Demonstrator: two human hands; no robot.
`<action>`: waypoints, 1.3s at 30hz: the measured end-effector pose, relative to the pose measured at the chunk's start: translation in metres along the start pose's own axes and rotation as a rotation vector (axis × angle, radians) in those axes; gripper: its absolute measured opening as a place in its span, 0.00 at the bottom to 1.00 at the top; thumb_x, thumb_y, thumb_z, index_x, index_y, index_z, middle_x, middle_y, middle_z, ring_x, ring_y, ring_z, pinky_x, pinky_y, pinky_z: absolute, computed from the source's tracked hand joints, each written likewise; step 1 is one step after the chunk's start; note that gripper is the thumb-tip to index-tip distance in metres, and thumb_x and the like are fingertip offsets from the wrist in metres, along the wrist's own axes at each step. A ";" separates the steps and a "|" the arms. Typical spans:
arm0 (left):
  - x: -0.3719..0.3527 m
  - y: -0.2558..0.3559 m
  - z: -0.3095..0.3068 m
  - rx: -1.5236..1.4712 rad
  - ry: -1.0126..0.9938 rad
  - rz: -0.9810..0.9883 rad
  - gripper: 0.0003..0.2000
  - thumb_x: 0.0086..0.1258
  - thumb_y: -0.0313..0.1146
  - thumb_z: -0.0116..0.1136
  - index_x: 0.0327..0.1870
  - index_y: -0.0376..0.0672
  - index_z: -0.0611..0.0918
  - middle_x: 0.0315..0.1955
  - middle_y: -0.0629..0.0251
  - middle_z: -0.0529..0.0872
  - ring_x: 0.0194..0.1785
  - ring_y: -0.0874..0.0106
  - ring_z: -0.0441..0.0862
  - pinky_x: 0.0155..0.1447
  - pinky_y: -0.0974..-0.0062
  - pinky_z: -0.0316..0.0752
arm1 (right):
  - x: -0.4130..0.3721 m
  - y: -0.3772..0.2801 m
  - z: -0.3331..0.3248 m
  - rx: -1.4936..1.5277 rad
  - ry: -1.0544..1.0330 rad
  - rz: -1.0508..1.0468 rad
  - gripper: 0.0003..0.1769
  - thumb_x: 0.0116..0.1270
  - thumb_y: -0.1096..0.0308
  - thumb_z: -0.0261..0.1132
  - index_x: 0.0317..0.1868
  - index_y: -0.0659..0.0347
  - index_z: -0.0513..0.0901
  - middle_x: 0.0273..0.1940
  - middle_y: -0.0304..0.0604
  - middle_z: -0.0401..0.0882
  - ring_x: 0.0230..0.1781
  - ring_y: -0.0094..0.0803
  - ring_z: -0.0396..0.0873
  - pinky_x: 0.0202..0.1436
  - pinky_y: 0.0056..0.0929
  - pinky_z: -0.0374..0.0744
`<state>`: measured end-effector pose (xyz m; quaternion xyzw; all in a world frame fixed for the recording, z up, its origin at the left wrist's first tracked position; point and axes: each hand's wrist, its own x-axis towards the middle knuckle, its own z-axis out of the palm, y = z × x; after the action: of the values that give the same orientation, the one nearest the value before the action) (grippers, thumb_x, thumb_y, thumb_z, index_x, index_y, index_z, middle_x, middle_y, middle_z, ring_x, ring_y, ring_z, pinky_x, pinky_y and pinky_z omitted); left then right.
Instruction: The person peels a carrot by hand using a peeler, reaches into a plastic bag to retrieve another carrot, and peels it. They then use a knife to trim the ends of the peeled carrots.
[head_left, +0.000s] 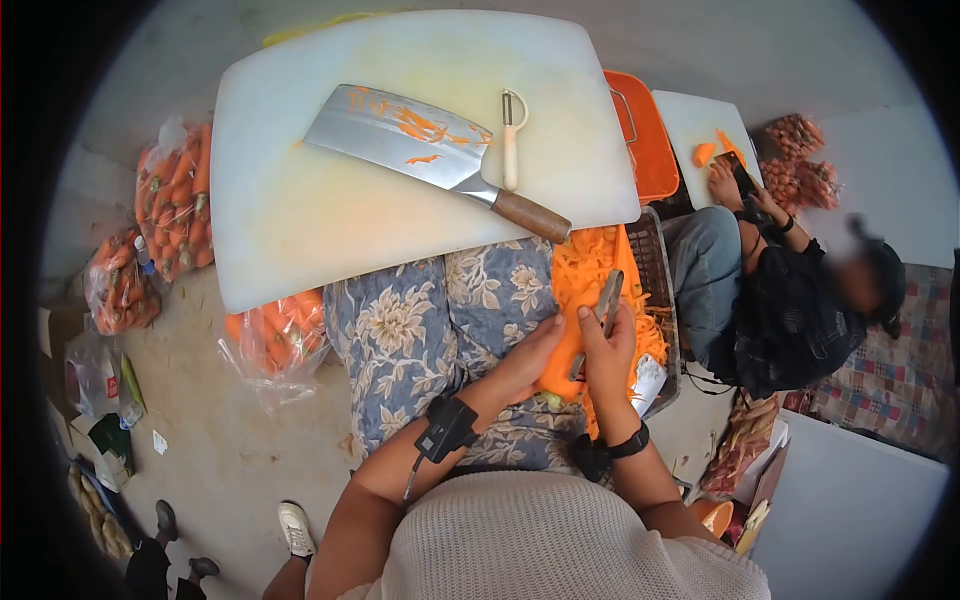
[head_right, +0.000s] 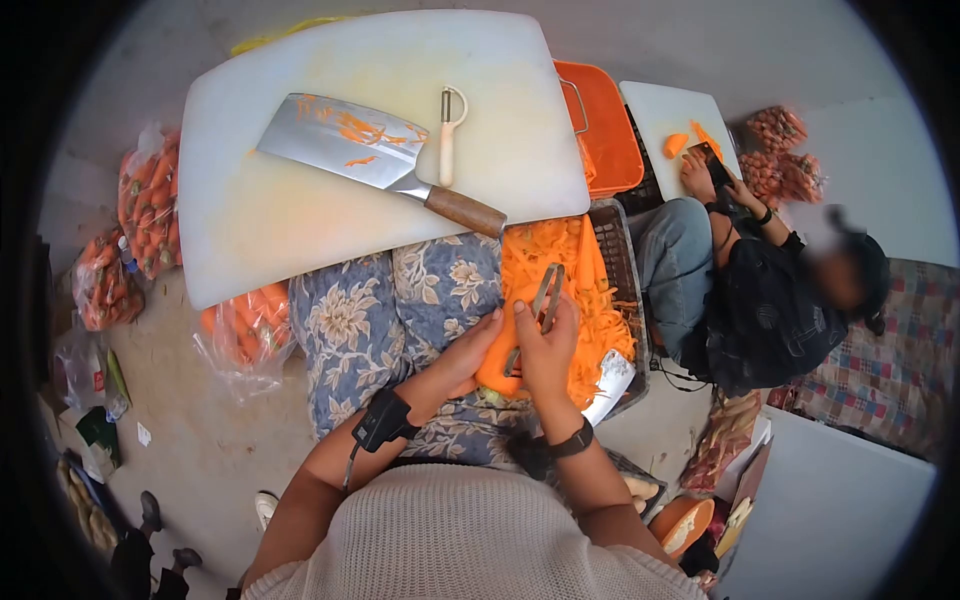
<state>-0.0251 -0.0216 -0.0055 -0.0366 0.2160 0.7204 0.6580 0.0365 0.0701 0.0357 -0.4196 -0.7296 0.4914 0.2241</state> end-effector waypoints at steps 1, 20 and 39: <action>0.000 0.001 0.001 -0.004 0.006 -0.021 0.22 0.73 0.48 0.34 0.61 0.44 0.60 0.54 0.63 0.70 0.55 0.72 0.72 0.54 0.71 0.72 | 0.002 0.001 0.000 -0.002 -0.003 0.000 0.10 0.57 0.70 0.64 0.34 0.65 0.73 0.40 0.43 0.67 0.40 0.29 0.68 0.44 0.25 0.67; -0.008 0.014 0.011 -0.159 -0.122 -0.047 0.24 0.72 0.49 0.36 0.66 0.52 0.56 0.58 0.68 0.67 0.59 0.75 0.67 0.55 0.68 0.71 | -0.009 -0.021 -0.004 0.223 0.081 0.120 0.14 0.60 0.70 0.61 0.45 0.65 0.70 0.38 0.36 0.72 0.32 0.18 0.69 0.36 0.16 0.69; 0.006 -0.001 0.001 0.052 -0.030 -0.001 0.25 0.74 0.46 0.31 0.69 0.55 0.47 0.65 0.68 0.57 0.63 0.73 0.64 0.56 0.71 0.71 | 0.020 0.001 0.007 0.188 -0.070 0.196 0.11 0.59 0.70 0.63 0.36 0.66 0.70 0.31 0.32 0.67 0.31 0.17 0.65 0.33 0.14 0.66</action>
<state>-0.0246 -0.0156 -0.0072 -0.0089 0.2247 0.7148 0.6622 0.0206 0.0835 0.0304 -0.4488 -0.6432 0.5912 0.1877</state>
